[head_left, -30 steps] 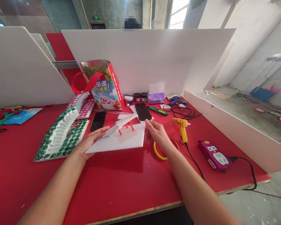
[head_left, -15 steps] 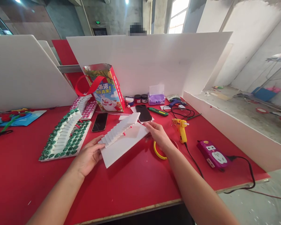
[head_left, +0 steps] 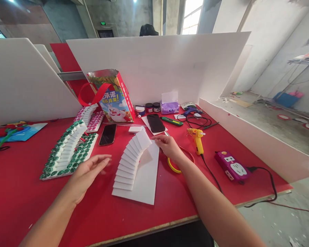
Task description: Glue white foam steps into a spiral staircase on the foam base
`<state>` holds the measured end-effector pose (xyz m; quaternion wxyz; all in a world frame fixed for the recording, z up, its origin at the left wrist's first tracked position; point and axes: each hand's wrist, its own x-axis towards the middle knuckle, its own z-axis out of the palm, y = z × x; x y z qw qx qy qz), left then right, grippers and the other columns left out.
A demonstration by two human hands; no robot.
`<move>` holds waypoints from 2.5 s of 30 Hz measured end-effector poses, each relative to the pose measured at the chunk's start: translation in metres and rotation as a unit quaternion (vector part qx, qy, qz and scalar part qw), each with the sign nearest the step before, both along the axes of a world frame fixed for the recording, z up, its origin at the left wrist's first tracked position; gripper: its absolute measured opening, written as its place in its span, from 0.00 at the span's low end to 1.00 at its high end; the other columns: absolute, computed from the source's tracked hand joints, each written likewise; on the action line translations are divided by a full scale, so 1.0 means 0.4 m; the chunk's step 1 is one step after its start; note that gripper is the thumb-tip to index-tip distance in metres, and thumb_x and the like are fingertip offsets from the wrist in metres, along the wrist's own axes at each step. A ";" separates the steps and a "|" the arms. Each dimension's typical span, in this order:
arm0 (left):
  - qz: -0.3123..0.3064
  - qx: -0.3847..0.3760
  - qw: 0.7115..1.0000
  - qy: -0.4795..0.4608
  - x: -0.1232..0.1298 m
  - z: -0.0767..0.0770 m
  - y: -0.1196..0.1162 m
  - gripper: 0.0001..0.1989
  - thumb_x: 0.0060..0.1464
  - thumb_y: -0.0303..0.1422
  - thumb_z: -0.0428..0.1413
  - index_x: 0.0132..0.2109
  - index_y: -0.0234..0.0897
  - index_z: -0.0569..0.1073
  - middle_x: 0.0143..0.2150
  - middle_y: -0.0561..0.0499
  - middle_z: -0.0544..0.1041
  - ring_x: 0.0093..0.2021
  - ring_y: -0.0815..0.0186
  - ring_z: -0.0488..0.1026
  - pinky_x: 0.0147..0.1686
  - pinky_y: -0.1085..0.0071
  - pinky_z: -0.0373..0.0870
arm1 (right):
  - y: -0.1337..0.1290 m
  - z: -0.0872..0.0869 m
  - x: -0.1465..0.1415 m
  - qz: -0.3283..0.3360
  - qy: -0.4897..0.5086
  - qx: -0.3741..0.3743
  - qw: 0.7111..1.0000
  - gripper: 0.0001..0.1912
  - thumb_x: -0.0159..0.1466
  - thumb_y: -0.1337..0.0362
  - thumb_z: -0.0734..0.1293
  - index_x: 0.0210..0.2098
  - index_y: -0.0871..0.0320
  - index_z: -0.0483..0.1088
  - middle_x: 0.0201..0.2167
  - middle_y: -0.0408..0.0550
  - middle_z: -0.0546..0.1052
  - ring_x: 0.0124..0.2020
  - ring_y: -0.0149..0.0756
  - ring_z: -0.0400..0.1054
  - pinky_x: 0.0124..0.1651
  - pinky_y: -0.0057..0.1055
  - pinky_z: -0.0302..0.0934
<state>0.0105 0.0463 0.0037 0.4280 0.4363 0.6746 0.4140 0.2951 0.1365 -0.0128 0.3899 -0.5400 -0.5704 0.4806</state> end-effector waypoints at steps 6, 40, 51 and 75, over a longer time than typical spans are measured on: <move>-0.044 0.060 0.997 -0.013 0.072 0.005 0.120 0.29 0.45 0.56 0.65 0.48 0.40 0.79 0.53 0.43 0.81 0.58 0.52 0.75 0.59 0.57 0.71 | -0.002 -0.002 -0.012 -0.009 -0.135 0.044 0.990 0.19 0.68 0.65 0.63 0.57 0.57 0.73 0.44 0.50 0.80 0.40 0.38 0.72 0.46 0.32 0.62; -0.094 0.094 0.991 0.023 0.110 -0.100 0.145 0.31 0.51 0.56 0.60 0.52 0.36 0.77 0.50 0.41 0.82 0.47 0.52 0.79 0.44 0.60 0.75 | -0.031 0.039 -0.017 0.038 0.107 -0.018 0.993 0.23 0.60 0.45 0.70 0.37 0.60 0.79 0.22 0.42 0.74 0.24 0.30 0.66 0.27 0.27 0.56; -0.115 0.116 0.985 0.057 0.112 -0.089 0.143 0.27 0.55 0.55 0.57 0.49 0.36 0.77 0.49 0.42 0.81 0.48 0.53 0.77 0.50 0.59 0.72 | -0.034 0.044 -0.018 0.040 0.090 -0.001 0.995 0.20 0.58 0.52 0.72 0.42 0.61 0.79 0.21 0.41 0.73 0.25 0.30 0.65 0.29 0.28 0.57; -0.112 0.129 0.983 -0.062 0.099 -0.089 0.148 0.33 0.61 0.58 0.49 0.56 0.33 0.73 0.54 0.38 0.78 0.55 0.51 0.76 0.56 0.55 0.71 | -0.020 0.032 -0.014 0.046 0.248 -0.075 0.965 0.23 0.51 0.48 0.78 0.35 0.60 0.78 0.27 0.45 0.78 0.25 0.28 0.69 0.28 0.26 0.62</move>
